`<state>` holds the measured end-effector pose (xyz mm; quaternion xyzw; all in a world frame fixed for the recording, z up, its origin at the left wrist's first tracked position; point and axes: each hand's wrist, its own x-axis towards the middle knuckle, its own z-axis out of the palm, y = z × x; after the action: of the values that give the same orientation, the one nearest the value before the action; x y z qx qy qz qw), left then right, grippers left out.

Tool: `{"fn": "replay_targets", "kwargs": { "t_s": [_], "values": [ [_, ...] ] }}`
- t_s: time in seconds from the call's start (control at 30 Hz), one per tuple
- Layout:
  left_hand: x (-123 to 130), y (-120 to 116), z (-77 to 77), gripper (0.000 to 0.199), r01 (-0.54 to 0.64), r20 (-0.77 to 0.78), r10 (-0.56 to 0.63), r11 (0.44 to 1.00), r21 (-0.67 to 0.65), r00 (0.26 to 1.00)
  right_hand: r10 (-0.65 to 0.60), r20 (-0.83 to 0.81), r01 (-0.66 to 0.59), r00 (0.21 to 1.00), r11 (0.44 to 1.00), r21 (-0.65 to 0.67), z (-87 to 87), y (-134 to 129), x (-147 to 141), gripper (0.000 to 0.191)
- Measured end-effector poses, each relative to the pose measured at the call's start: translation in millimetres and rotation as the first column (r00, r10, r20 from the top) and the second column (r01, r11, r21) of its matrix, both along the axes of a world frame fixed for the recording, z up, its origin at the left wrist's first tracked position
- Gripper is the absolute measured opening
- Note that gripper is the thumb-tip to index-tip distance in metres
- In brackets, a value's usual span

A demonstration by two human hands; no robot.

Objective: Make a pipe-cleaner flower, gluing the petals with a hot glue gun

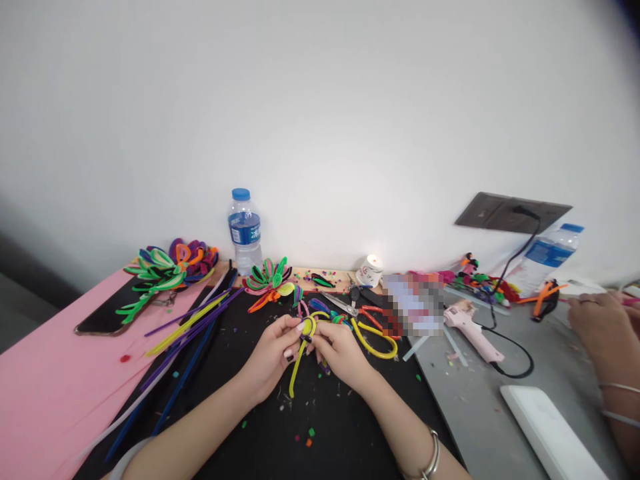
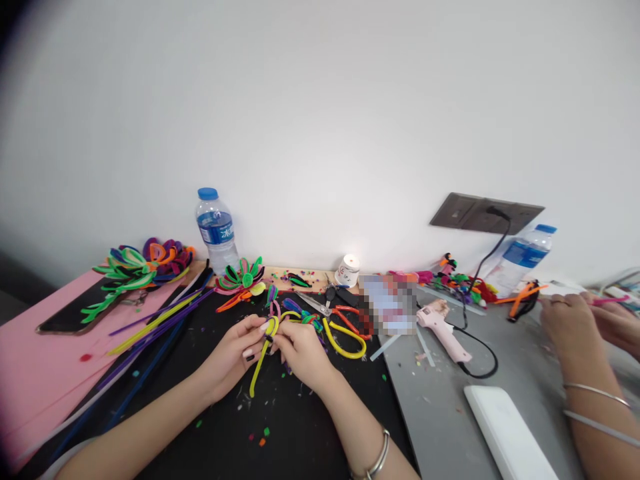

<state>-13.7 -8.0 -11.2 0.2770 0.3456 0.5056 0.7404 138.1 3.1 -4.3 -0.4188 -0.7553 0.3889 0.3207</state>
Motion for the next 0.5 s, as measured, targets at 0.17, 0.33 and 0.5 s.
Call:
{"fn": "replay_targets", "kwargs": {
  "t_s": [0.17, 0.33, 0.5],
  "values": [
    [-0.3, 1.2, -0.8, 0.014, -0.005, -0.004, 0.005, 1.000, 0.000, 1.000, -0.007, 0.005, 0.007, 1.000, 1.000, 0.001, 0.1, 0.2, 0.6, 0.022],
    [-0.6, 0.9, -2.0, 0.014, -0.018, -0.005, 0.018, 1.000, -0.005, 1.000, -0.004, -0.002, 0.004, 1.000, 1.000, -0.002, -0.4, 0.1, 0.0, 0.022],
    [0.2, 1.1, 0.1, 0.014, -0.019, -0.003, 0.019, 1.000, -0.003, 1.000, 0.003, -0.009, -0.003, 1.000, 1.000, -0.002, -2.3, 0.7, -0.5, 0.022]
  ]
}}
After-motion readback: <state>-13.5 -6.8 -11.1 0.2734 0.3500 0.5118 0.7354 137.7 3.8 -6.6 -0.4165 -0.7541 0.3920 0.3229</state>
